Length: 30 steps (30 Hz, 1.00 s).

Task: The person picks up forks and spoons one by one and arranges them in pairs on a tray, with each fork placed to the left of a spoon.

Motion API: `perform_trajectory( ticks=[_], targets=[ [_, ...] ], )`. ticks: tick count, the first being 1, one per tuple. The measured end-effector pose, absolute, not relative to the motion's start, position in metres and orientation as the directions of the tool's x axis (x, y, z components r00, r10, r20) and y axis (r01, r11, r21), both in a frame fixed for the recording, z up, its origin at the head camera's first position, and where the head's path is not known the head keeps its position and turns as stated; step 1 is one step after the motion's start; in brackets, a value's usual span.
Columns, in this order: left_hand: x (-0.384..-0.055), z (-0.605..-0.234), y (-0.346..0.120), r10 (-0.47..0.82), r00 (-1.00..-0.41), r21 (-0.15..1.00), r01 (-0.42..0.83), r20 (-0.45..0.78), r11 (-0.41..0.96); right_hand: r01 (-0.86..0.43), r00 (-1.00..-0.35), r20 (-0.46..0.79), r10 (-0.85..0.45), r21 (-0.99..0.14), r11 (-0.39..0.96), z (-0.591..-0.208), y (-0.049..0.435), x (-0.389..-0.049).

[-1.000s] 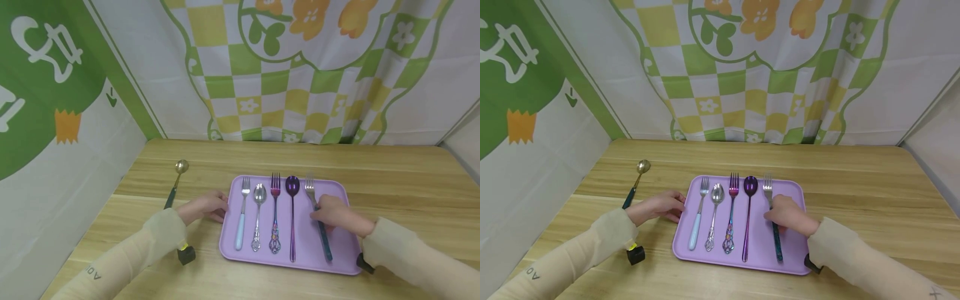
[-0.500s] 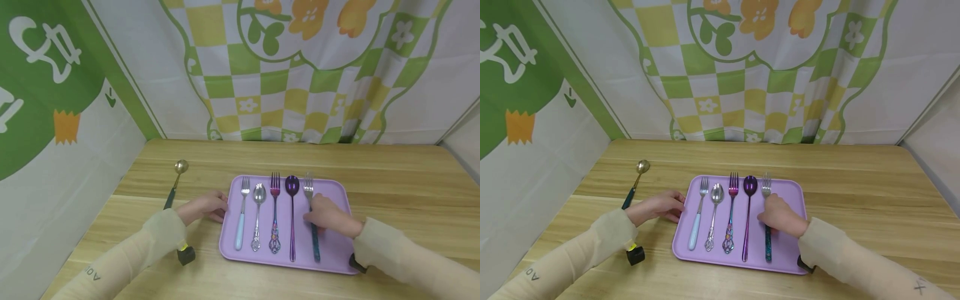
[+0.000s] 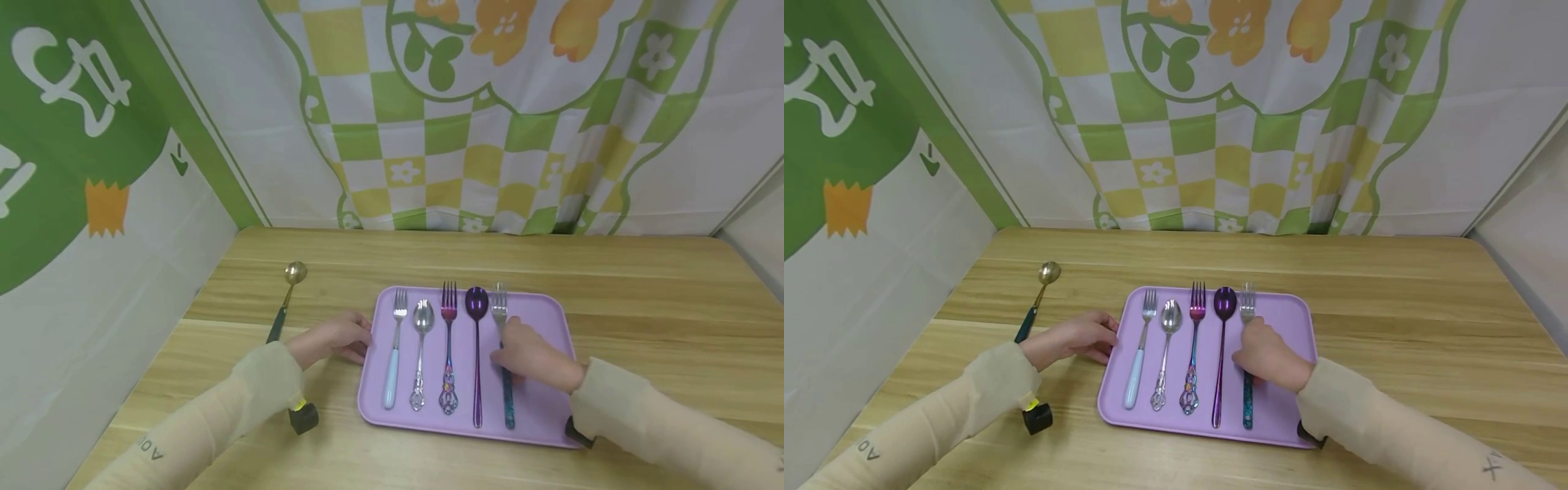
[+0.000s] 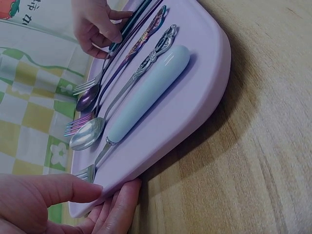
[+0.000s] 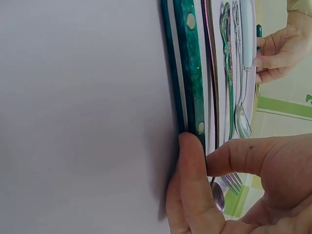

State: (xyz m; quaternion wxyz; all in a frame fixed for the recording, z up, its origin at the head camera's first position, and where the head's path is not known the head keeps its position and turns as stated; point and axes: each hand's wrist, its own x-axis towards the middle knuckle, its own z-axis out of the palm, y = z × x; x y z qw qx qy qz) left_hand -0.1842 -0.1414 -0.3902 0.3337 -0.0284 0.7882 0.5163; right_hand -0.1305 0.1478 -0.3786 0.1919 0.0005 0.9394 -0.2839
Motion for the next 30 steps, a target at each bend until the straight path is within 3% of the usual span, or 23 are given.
perform_trajectory(
  ticks=[21, 30],
  targets=[
    [-0.184, -0.391, -0.141, 0.289, -0.779, 0.790, -0.387, -0.556, 0.476, 0.106, -0.918, -0.381, -0.107, -0.498, 0.860, -0.377, 0.150, -0.129],
    [-0.184, -0.389, -0.141, 0.288, -0.775, 0.786, -0.396, -0.563, 0.475, 0.008, -0.915, -0.375, -0.150, -0.389, 0.921, -0.363, 0.169, -0.128]
  ],
)
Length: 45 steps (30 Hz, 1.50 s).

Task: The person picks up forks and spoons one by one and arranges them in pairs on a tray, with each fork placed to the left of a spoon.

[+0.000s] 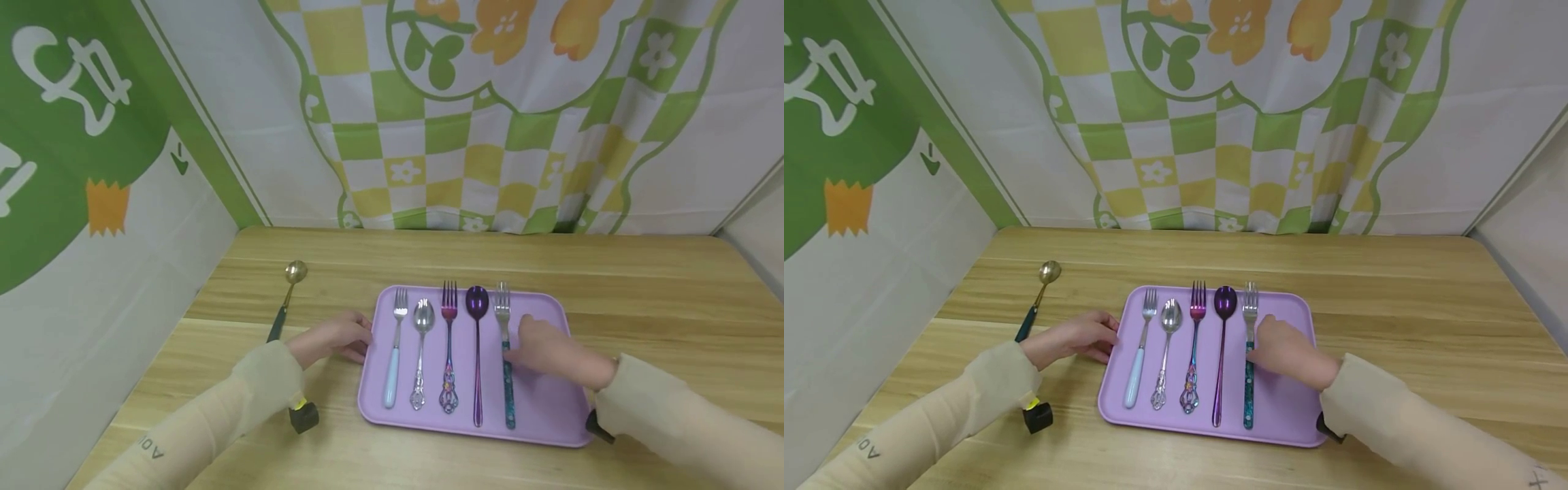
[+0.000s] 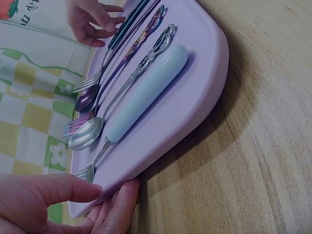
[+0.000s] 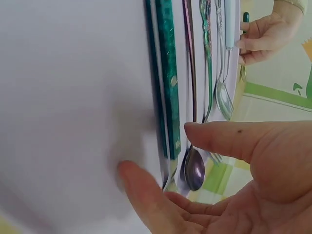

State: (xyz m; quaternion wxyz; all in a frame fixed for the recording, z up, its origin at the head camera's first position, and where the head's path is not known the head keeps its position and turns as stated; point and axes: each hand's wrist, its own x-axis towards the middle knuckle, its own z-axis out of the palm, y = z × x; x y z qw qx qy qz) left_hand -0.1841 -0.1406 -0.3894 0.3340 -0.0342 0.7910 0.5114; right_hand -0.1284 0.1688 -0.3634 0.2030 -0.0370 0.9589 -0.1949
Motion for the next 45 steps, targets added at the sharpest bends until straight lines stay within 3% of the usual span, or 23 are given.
perform_trajectory(
  ticks=[11, 25, 36, 45],
  targets=[
    [-0.186, -0.393, -0.141, 0.289, -0.782, 0.786, -0.372, -0.552, 0.494, -0.111, -0.934, -0.282, -0.220, -0.357, 0.927, -0.356, 0.195, -0.131],
    [-0.185, -0.390, -0.141, 0.284, -0.785, 0.784, -0.368, -0.550, 0.500, -0.036, -0.941, -0.303, -0.150, -0.351, 0.936, -0.348, 0.226, -0.135],
    [-0.184, -0.390, -0.139, 0.273, -0.781, 0.774, -0.381, -0.562, 0.506, 0.034, -0.919, -0.357, -0.164, -0.488, 0.872, -0.361, 0.246, -0.138],
    [-0.183, -0.388, -0.141, 0.287, -0.777, 0.777, -0.374, -0.561, 0.506, 0.165, -0.892, -0.417, -0.175, -0.660, 0.733, -0.370, 0.256, -0.137]
  ],
)
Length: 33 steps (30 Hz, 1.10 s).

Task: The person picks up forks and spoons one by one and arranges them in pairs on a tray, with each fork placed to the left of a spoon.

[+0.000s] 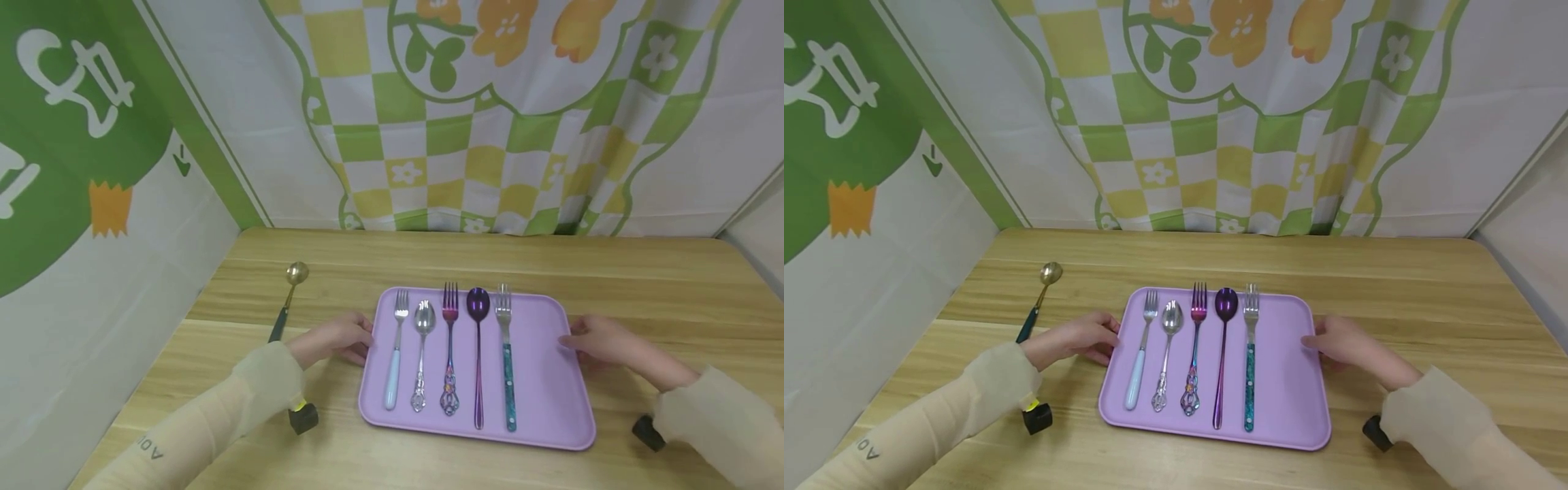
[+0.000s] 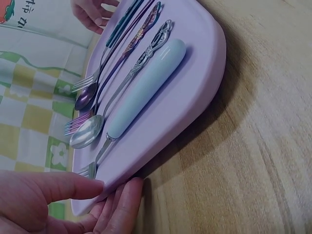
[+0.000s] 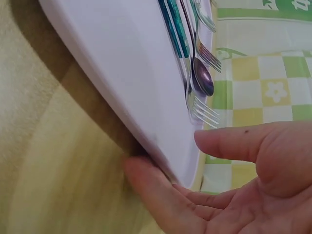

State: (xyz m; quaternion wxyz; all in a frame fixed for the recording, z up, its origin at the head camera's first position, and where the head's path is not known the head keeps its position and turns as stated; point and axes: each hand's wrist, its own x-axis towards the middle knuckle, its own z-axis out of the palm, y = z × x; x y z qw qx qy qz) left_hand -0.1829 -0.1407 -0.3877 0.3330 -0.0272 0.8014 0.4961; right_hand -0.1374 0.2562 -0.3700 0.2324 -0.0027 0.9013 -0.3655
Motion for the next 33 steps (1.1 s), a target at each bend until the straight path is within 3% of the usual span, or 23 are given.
perform_trajectory(
  ticks=[8, 16, 23, 28, 33],
  targets=[
    [-0.184, -0.383, -0.144, 0.291, -0.762, 0.746, -0.351, -0.579, 0.566, 0.279, -0.869, -0.463, -0.175, -0.750, 0.599, -0.379, 0.260, -0.134],
    [-0.193, -0.369, -0.154, 0.330, -0.777, 0.722, -0.221, -0.537, 0.655, 0.274, -0.879, -0.440, -0.184, -0.782, 0.559, -0.386, 0.264, -0.132],
    [-0.198, -0.358, -0.161, 0.392, -0.817, 0.669, 0.010, -0.423, 0.743, 0.251, -0.887, -0.419, -0.192, -0.788, 0.562, -0.388, 0.264, -0.132],
    [-0.200, -0.356, -0.164, 0.443, -0.834, 0.495, 0.248, -0.328, 0.833, 0.245, -0.888, -0.419, -0.188, -0.778, 0.578, -0.389, 0.264, -0.133],
    [-0.199, -0.357, -0.169, 0.566, -0.780, 0.307, 0.488, -0.266, 0.817, 0.248, -0.886, -0.422, -0.190, -0.779, 0.576, -0.389, 0.263, -0.133]
  ],
)
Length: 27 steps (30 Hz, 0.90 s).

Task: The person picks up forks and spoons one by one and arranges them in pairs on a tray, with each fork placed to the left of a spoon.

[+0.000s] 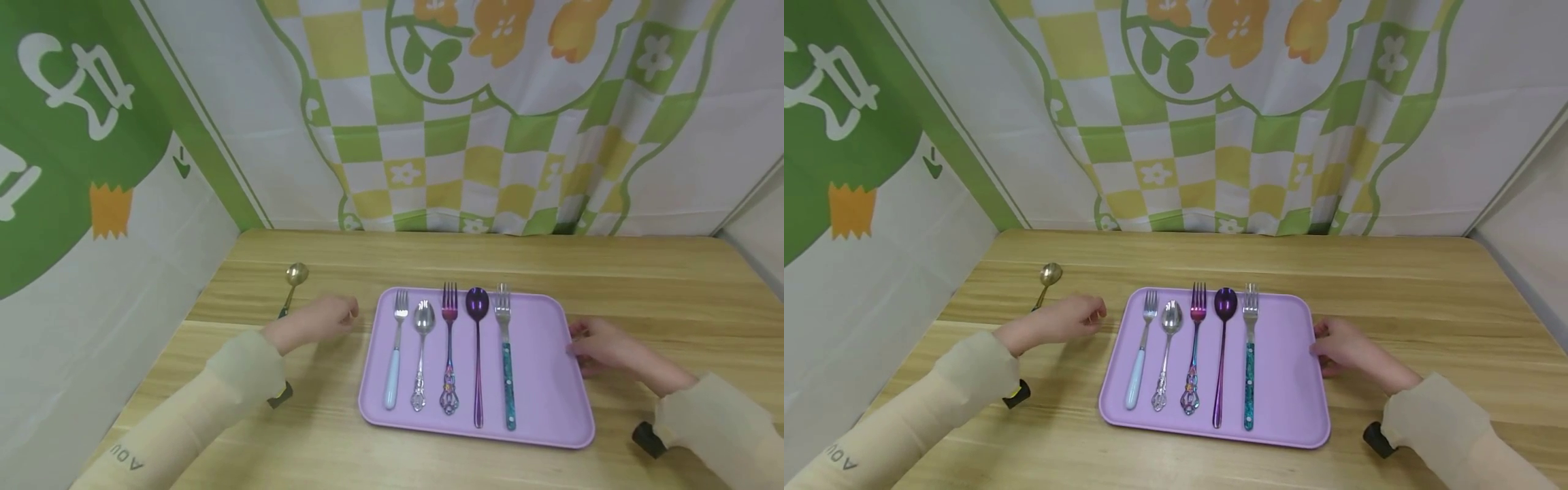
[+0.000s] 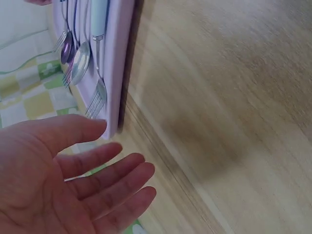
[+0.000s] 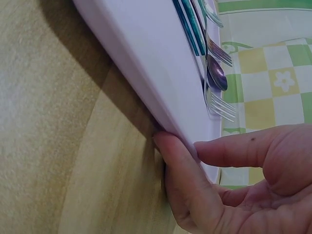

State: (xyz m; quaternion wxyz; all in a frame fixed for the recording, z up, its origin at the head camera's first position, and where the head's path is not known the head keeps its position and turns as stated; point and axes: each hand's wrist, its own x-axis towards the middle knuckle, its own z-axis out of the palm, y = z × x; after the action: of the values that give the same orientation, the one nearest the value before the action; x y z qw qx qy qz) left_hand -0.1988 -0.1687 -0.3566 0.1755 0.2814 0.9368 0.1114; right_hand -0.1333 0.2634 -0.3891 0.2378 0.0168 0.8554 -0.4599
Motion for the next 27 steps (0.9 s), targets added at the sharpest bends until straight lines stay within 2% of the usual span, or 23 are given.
perform_trajectory(
  ticks=[3, 7, 14, 18, 27],
  targets=[
    [-0.198, -0.356, -0.171, 0.617, -0.747, 0.248, 0.567, -0.247, 0.786, 0.261, -0.882, -0.431, -0.189, -0.782, 0.565, -0.388, 0.263, -0.133],
    [-0.201, -0.355, -0.174, 0.620, -0.741, 0.242, 0.572, -0.257, 0.784, 0.267, -0.879, -0.436, -0.192, -0.785, 0.560, -0.387, 0.262, -0.132],
    [-0.210, -0.351, -0.183, 0.570, -0.769, 0.240, 0.518, -0.290, 0.821, 0.265, -0.879, -0.435, -0.196, -0.787, 0.558, -0.387, 0.262, -0.133],
    [-0.215, -0.352, -0.190, 0.573, -0.772, 0.221, 0.529, -0.275, 0.819, 0.265, -0.879, -0.433, -0.197, -0.789, 0.555, -0.386, 0.262, -0.131],
    [-0.220, -0.349, -0.209, 0.511, -0.822, 0.242, 0.458, -0.251, 0.856, 0.255, -0.882, -0.429, -0.194, -0.782, 0.568, -0.383, 0.261, -0.131]
  ],
)
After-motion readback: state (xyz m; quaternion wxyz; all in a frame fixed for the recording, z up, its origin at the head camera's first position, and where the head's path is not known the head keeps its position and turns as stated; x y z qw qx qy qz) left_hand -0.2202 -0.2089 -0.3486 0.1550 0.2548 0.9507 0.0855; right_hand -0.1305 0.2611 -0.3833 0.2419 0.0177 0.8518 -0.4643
